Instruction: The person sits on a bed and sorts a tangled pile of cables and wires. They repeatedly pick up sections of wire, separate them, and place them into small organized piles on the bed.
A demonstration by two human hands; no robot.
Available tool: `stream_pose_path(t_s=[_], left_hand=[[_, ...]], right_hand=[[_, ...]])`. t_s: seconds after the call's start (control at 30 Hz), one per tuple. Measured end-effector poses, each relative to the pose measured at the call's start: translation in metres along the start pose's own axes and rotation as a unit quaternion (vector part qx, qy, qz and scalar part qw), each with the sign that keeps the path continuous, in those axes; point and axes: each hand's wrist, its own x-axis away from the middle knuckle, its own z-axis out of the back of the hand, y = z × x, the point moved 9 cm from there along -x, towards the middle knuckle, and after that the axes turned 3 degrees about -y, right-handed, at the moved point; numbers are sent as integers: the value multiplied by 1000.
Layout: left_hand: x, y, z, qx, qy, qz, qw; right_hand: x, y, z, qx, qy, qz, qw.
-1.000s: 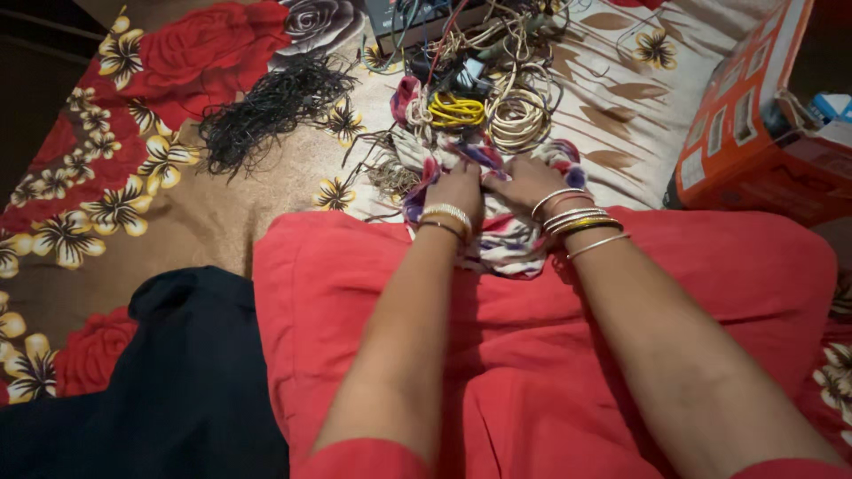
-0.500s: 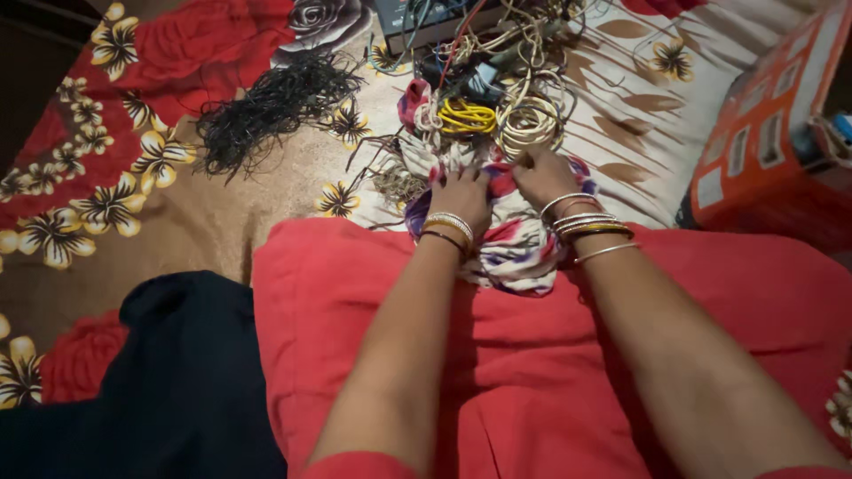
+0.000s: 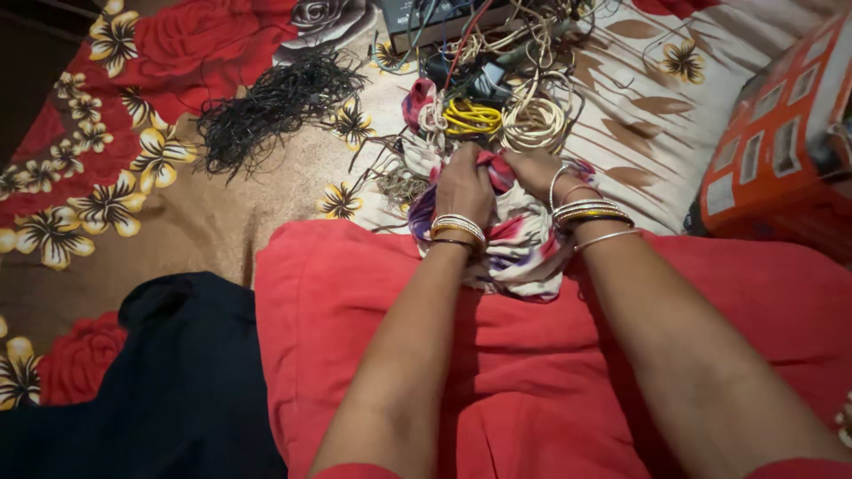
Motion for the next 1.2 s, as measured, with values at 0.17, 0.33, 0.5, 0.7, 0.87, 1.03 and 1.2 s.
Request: stream_pose_path(t_s=[0.17,0.33,0.5,0.7,0.87,1.03,1.2], left_hand=[[7,-13,-9,42,29,48,998],[10,3,-5,89,93,-7,992],[0,45,-6,136,111,-26,984],[-15,74,19,170,234,11,957],[-43,39,13,234,276,238,901],[-60,31,5,233,218,189,929],[-53,-7,3,202,201,299,911]], right_hand=[[1,1,2,-78,127,108,983],[25,-22,48,-68,259,191,944],[47,14,88,-452,254,-74,852],[81,-33,184,-159,344,-21,925],[89,-83,206,-127,276,21,952],[97,-112,199,-119,227,13,966],[109,-125,198,-188,216,155,945]])
